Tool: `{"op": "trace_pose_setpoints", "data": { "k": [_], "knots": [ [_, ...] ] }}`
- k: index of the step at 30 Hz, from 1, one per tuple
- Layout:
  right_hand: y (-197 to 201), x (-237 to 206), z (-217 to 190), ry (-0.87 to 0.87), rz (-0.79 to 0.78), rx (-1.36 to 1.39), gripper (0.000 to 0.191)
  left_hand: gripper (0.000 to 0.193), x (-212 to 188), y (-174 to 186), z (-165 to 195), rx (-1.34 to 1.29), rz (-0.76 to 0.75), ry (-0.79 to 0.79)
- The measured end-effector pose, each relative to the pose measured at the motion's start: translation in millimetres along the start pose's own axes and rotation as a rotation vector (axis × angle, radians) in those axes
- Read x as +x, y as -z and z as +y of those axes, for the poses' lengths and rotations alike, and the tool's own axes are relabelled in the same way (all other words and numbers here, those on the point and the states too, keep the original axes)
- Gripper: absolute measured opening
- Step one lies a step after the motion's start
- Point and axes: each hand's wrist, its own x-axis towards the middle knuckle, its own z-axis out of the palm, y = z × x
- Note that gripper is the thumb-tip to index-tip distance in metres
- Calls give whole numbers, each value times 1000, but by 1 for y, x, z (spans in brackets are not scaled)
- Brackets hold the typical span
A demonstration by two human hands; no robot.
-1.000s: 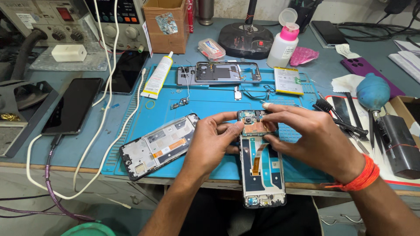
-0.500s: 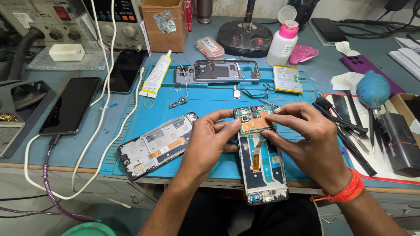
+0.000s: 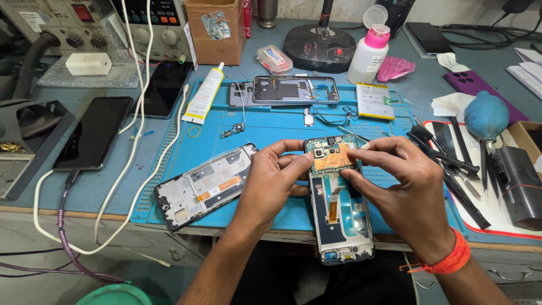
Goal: The person repairs a disassembled smartphone at a workbench, using tweezers to lift and reposition internal components and flex cables inside the phone frame. They handle the mid-frame and display assembly, transfer small parts between the two phone halves, and press components into place by hand.
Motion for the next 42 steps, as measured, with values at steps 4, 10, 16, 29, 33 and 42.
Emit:
{"op": "trace_pose_setpoints", "data": {
  "k": [4,10,16,29,33,42],
  "knots": [
    [0,-2,-3,-15,10,8,38,26,0,-1,-1,-5,-1,-23],
    [-3,-6,-6,-24,26,-8,38,25,-4,-4,2,34,18,-31],
    [-9,-10,-7,-17,24,39,37,26,-8,-7,6,175,74,-63],
    [-5,-1,10,-528,-145,709,43,21,-9,-8,4,38,13,-111],
    [-10,-2,20,-610,-190,908,28,22,-9,-9,5,25,-14,-94],
    [-11,-6,24,-676,-178,1012,26,24,-12,-9,3,70,-32,-93]
  ]
}}
